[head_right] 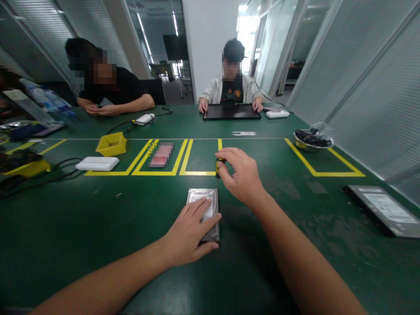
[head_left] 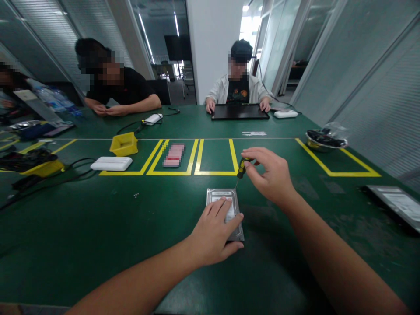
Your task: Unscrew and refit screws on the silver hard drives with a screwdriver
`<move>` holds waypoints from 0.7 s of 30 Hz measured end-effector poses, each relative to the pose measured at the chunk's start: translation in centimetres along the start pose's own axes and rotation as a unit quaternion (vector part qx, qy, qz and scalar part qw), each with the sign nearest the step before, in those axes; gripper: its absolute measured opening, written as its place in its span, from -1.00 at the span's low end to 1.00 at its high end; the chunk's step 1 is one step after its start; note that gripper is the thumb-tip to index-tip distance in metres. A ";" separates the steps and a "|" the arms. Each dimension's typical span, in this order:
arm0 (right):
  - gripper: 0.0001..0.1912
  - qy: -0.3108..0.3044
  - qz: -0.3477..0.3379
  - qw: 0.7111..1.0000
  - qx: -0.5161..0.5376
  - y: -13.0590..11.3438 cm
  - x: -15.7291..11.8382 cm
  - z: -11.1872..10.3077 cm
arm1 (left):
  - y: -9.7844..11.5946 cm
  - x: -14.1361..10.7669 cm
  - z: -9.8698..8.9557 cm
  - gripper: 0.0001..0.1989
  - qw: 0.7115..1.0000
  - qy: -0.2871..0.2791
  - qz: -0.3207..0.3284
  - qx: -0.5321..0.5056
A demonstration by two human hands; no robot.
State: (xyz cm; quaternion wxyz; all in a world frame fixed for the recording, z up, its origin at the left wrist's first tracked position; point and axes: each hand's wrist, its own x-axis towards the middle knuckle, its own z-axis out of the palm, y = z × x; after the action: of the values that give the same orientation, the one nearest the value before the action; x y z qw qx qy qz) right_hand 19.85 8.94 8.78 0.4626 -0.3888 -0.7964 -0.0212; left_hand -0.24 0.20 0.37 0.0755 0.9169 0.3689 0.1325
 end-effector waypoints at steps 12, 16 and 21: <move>-0.76 0.007 0.002 1.000 -0.005 0.2 -0.1 0.1 | 0.0 0.0 0.0 -0.31 1.000 -0.005 -0.003 -0.001; -0.81 0.009 -0.001 1.000 -0.014 0.1 0.0 0.0 | 0.0 0.0 0.0 -0.32 1.000 -0.002 -0.003 -0.003; -0.84 -0.004 -0.004 1.000 -0.017 0.2 0.1 -0.1 | 0.1 0.0 0.0 -0.31 1.000 -0.002 -0.003 -0.001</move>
State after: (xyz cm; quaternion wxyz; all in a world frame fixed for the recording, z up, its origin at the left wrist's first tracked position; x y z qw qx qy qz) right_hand 20.02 9.11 8.81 0.4526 -0.3934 -0.7995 -0.0349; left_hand -0.24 0.15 0.41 0.0780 0.9160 0.3712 0.1309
